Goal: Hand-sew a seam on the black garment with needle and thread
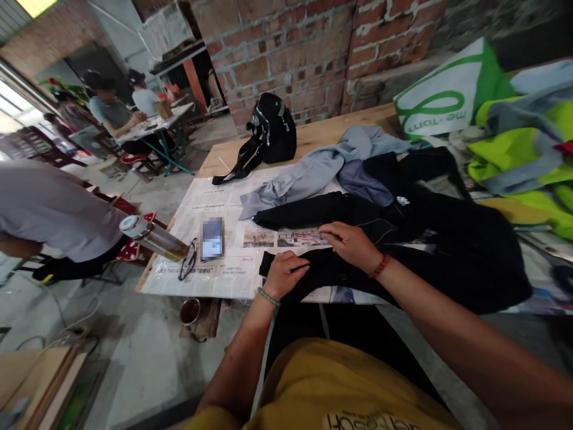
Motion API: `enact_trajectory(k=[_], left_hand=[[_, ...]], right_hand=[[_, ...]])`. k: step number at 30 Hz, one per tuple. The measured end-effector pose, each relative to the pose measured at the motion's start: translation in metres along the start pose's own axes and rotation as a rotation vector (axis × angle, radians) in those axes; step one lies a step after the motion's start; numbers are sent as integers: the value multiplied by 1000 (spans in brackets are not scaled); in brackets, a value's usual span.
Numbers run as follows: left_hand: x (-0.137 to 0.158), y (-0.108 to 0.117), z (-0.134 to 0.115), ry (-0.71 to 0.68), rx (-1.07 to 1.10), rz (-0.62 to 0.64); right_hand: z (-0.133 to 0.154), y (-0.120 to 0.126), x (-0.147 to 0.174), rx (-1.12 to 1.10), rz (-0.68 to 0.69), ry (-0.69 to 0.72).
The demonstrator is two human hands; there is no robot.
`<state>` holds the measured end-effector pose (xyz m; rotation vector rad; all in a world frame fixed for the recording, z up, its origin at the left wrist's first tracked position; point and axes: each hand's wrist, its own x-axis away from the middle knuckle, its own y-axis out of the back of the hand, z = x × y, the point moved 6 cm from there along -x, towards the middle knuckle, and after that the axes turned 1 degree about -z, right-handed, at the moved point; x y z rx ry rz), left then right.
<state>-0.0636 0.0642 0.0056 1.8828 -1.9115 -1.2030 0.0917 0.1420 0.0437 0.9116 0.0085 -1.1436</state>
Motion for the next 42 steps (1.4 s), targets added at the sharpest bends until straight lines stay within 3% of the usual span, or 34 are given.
enact_trajectory(k=[5,12,19,32,42], left_hand=[[2,4,-3,-47,-3,-21],[3,-4,-5,-85,-56,50],[0,-5,-7,-42,7,101],[-2,-6,-5,-24,50,116],[-2,-3,-5,-42,100,132]], right_hand=[[-4,-23,14,24,121,63],[1,-11,50,-19,97,-32],[-8,-26,44,20,267,-11],[-5,-31,46,-52,526,60],[5,-35,38,61,610,280]])
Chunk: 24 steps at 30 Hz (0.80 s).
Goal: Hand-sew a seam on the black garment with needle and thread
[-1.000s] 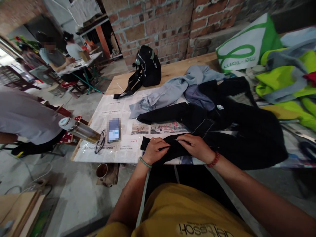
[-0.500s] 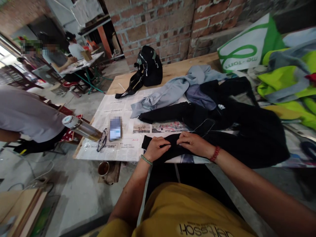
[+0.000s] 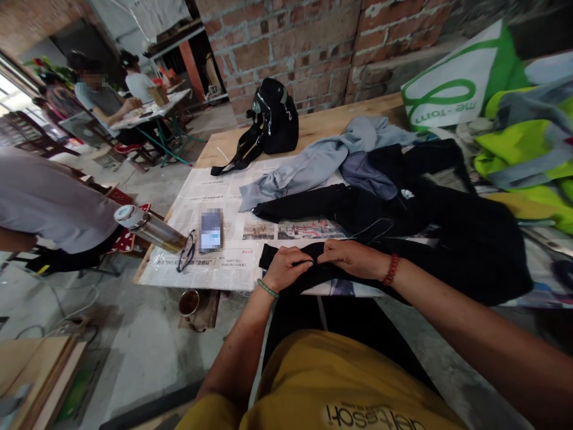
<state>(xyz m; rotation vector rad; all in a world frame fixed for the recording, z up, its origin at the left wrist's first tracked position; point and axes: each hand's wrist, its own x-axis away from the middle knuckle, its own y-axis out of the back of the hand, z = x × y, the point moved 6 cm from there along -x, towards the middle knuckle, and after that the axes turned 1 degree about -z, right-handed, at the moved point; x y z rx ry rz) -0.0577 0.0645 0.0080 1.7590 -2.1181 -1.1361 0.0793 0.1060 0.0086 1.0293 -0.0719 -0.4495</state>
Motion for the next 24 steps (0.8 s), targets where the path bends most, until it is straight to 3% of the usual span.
enact_trajectory(k=[5,11,14,24], left_hand=[[1,2,1,0,-1,-33],[4,5,5,46,0,-73],[4,6,7,64,25,-89],[3,3,7,42,10,-44]], right_hand=[[10,3,-11,31,9,46],[19,5,-20,16,90,30],[17,8,-20,-27,66,4],[3,8,-25,-671,-25,-435]])
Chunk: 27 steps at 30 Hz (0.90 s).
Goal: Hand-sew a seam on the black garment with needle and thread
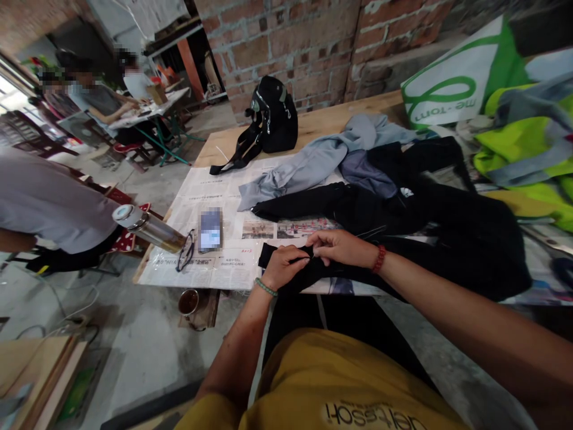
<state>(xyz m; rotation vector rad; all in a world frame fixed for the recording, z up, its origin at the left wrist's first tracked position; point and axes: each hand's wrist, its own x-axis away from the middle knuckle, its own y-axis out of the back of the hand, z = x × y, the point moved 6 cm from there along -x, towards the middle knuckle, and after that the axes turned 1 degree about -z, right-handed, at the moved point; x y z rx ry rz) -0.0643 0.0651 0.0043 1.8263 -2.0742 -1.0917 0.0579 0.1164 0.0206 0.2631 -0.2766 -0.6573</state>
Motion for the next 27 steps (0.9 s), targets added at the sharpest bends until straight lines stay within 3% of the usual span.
enact_trajectory(k=[6,13,16,19,23,27], left_hand=[[0,-2,0,-17,5,17],[0,0,-2,-2,23,20],[0,0,-3,-7,19,18],[0,1,-4,-12,14,-1],[1,2,-5,-28,6,-30],[2,2,-2,5,-7,-39]], right_hand=[[-11,-10,-6,-353,-62,-157],[-21,-7,-4,-472,-30,-229],[-24,-10,-5,-401,-15,-248],[-28,-10,-9,-217,-108,-248],[-27,-11,-14,-34,-236,-173],[-21,-9,-14,112,-240,-110]])
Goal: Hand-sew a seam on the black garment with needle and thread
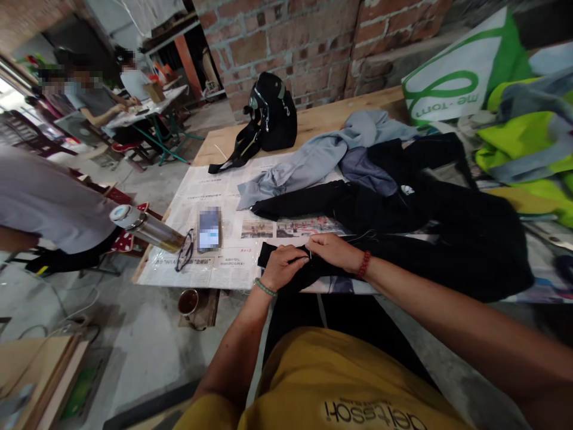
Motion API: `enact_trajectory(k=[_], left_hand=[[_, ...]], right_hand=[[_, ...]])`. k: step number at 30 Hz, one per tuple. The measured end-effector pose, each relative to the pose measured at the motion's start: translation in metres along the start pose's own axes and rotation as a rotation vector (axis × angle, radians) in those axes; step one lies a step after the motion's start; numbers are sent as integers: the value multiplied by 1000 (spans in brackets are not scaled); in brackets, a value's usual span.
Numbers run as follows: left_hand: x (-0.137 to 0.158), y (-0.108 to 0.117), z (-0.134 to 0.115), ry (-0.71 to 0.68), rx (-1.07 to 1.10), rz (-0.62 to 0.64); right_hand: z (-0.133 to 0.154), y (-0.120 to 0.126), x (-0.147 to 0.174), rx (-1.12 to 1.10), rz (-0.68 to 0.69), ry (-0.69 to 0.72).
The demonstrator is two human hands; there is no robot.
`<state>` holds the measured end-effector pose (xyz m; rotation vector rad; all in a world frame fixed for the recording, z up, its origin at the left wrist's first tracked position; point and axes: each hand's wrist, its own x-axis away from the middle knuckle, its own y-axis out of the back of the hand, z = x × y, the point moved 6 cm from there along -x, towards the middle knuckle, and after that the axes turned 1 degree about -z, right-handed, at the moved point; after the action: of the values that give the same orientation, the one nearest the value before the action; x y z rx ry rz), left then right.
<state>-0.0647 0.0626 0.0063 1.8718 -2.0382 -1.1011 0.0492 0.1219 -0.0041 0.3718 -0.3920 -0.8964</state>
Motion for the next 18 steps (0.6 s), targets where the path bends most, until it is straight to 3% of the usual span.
enact_trajectory(k=[11,14,16,18], left_hand=[[1,5,9,71,50,-117],[0,5,12,109,65,-119],[-1,5,13,144,83,-104],[-2,6,14,181,114,-98]], right_hand=[[4,-7,7,13,117,16],[5,-6,9,114,167,24],[14,5,9,239,83,148],[25,23,14,330,-123,318]])
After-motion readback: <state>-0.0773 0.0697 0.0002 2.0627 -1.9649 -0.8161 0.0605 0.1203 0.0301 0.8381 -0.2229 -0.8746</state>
